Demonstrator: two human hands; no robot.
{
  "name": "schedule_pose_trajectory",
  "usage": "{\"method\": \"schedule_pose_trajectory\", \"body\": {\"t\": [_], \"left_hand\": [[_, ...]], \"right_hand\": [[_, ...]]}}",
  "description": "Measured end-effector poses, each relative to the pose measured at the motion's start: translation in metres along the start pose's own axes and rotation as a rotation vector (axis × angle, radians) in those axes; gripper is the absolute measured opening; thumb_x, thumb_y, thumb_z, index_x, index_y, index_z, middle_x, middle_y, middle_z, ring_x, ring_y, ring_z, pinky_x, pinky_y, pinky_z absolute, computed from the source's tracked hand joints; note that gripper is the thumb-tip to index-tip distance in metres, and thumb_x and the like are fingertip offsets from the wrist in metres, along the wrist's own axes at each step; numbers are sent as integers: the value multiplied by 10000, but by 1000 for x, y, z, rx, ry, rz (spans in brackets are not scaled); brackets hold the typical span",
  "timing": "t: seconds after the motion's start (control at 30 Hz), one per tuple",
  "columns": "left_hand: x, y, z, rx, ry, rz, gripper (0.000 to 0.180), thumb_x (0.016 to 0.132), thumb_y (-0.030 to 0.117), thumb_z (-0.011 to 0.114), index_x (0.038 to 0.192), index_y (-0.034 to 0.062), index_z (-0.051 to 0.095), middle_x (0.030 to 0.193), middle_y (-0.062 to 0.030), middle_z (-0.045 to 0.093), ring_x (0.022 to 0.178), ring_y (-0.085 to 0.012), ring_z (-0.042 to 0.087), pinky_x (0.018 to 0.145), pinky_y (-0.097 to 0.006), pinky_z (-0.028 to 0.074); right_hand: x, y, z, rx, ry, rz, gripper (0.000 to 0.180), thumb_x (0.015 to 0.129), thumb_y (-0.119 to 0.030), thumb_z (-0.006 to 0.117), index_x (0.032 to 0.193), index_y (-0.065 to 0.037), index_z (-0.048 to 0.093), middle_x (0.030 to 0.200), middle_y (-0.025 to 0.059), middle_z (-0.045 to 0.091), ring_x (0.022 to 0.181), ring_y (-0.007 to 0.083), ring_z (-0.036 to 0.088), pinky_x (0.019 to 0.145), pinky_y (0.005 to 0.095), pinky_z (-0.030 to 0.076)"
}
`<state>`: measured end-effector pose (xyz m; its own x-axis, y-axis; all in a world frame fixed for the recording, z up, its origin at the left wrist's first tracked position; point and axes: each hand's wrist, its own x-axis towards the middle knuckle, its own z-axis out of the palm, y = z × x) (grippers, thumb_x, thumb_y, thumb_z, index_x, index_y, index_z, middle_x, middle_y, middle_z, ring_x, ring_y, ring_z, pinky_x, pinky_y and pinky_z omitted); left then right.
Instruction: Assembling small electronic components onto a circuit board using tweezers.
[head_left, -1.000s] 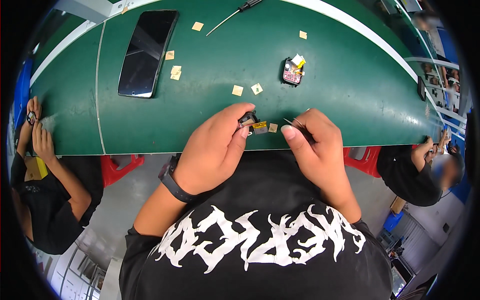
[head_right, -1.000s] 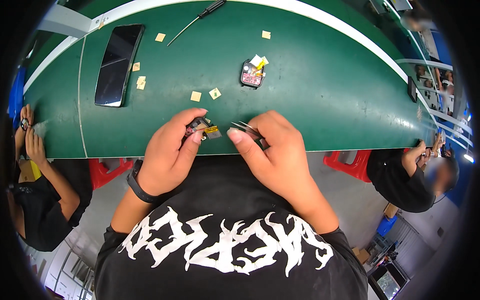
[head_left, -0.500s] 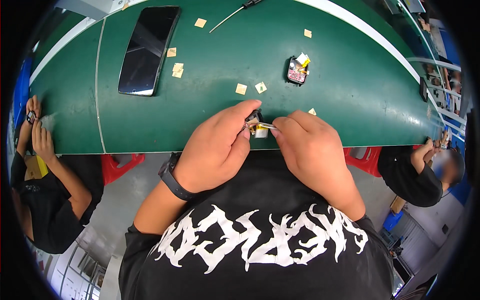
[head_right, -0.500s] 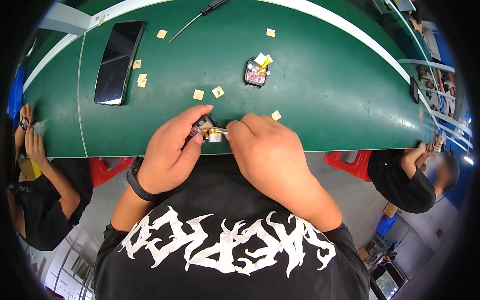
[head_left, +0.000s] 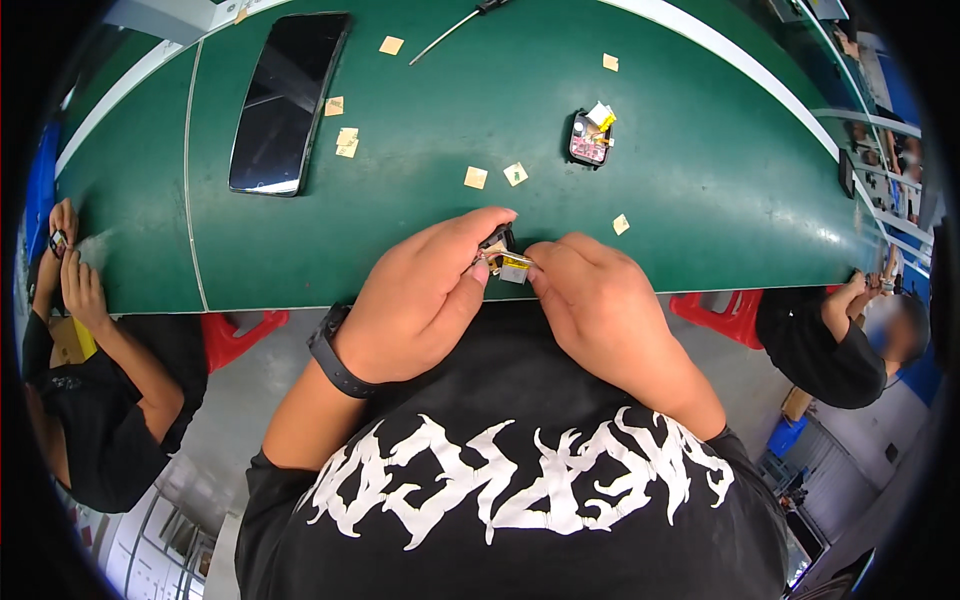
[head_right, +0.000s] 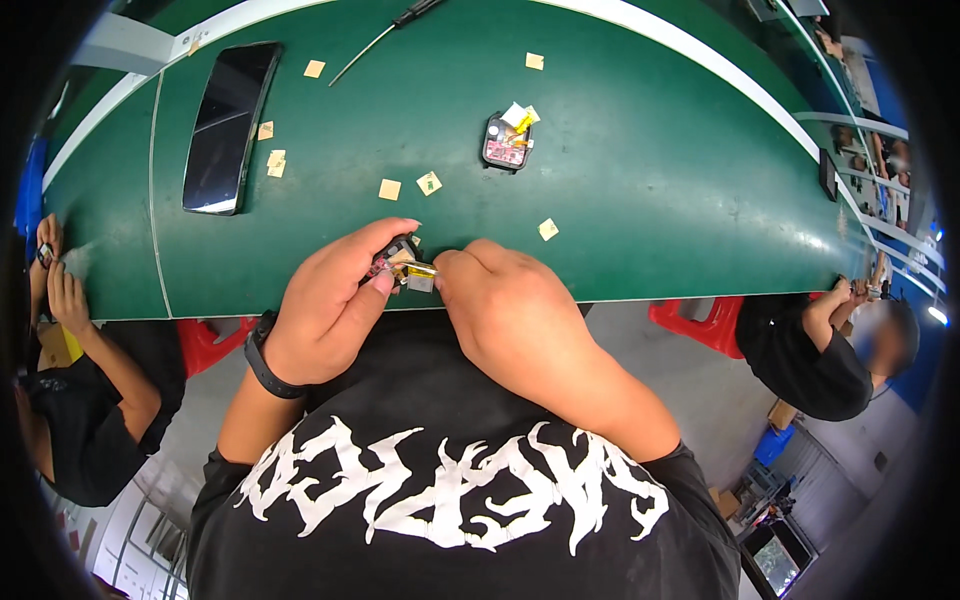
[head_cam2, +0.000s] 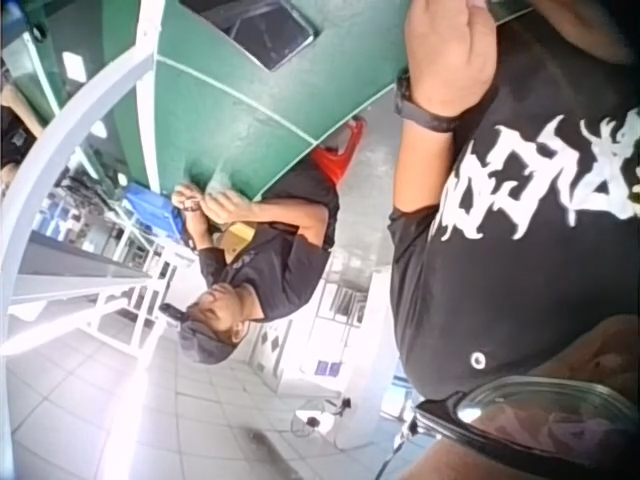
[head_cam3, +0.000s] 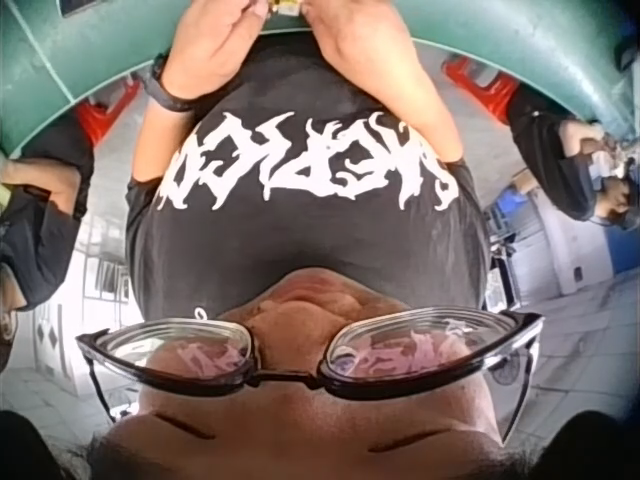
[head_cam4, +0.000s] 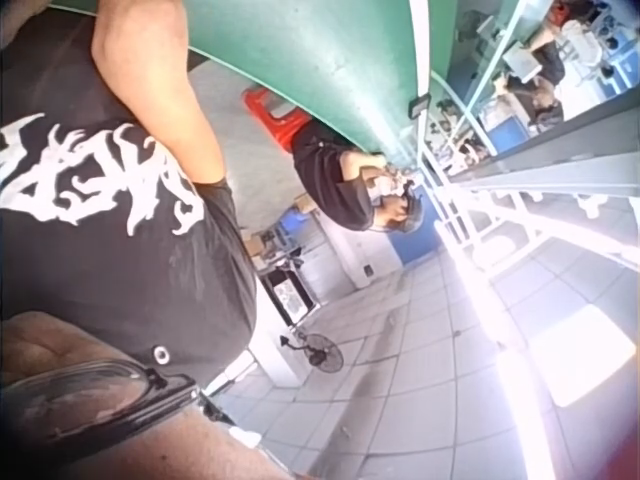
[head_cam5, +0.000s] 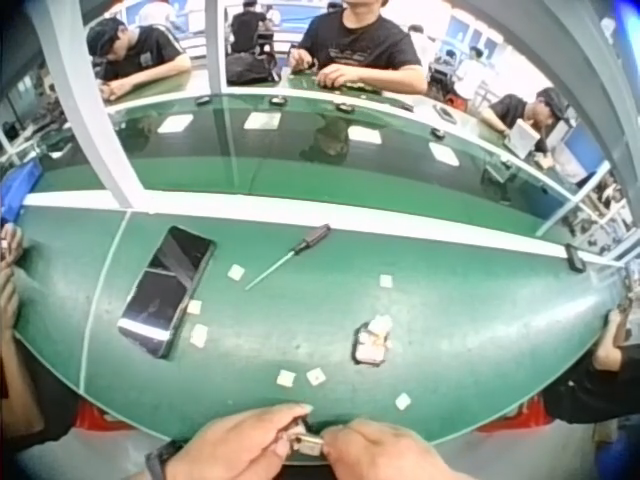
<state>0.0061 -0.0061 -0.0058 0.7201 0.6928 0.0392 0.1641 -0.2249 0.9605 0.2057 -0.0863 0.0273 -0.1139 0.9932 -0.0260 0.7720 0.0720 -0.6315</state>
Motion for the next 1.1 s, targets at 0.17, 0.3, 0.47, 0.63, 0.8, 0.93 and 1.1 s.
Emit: {"method": "schedule_pose_trajectory", "body": {"t": [0.17, 0.3, 0.47, 0.63, 0.8, 0.93, 1.1], "left_hand": [[2, 7, -7, -180, -65, -178, 395, 991, 83, 519, 1371, -8, 577, 833, -34, 618, 655, -106, 535, 635, -259, 445], [2, 7, -5, -252, -40, -194, 403, 992, 114, 509, 1370, -4, 583, 782, -2, 591, 606, -58, 486, 579, -231, 400], [2, 8, -5, -228, -21, -239, 389, 985, 86, 536, 1358, -12, 584, 827, -14, 624, 639, -58, 520, 605, -238, 433], [4, -5, 3, -185, 48, -92, 358, 988, 52, 539, 1334, -27, 581, 901, -25, 649, 645, -49, 530, 605, -226, 446], [6, 6, -1, -302, 1, -286, 300, 987, 33, 536, 1277, -26, 579, 937, -34, 659, 636, -40, 522, 587, -208, 435], [5, 3, 1, -308, 12, -269, 242, 981, 10, 535, 1220, -18, 561, 927, -37, 659, 630, -42, 522, 575, -215, 430], [4, -2, 4, -246, 22, -192, 226, 983, 2, 526, 1208, -17, 540, 912, -42, 652, 628, -52, 528, 576, -228, 436]], "right_hand": [[1, 4, -3, 236, -62, 98, 92, 931, -45, 653, 1002, 14, 647, 842, 154, 635, 722, 364, 626, 652, 430, 508], [-1, 9, -4, 534, -91, 206, 104, 982, -80, 634, 1024, 14, 652, 815, 94, 633, 681, 224, 590, 640, 349, 477], [-2, 5, -4, 1036, -16, 480, 173, 979, -60, 687, 1119, 28, 637, 871, -44, 601, 743, -3, 488, 641, 198, 426], [-1, 2, 6, 1074, 35, 378, 383, 879, 20, 771, 1231, 1, 621, 934, -24, 628, 698, -16, 474, 587, 181, 398], [2, 8, 1, 403, 75, 60, 327, 852, -11, 779, 1164, -82, 708, 945, 50, 705, 629, 116, 575, 553, 269, 458], [5, 4, 2, 340, 94, 62, 237, 865, -39, 775, 1095, -65, 728, 940, 80, 720, 647, 182, 617, 574, 297, 491], [1, 4, 13, 648, 138, 274, 120, 919, -74, 756, 1010, -18, 700, 785, 45, 703, 634, 91, 606, 579, 263, 481]]}}
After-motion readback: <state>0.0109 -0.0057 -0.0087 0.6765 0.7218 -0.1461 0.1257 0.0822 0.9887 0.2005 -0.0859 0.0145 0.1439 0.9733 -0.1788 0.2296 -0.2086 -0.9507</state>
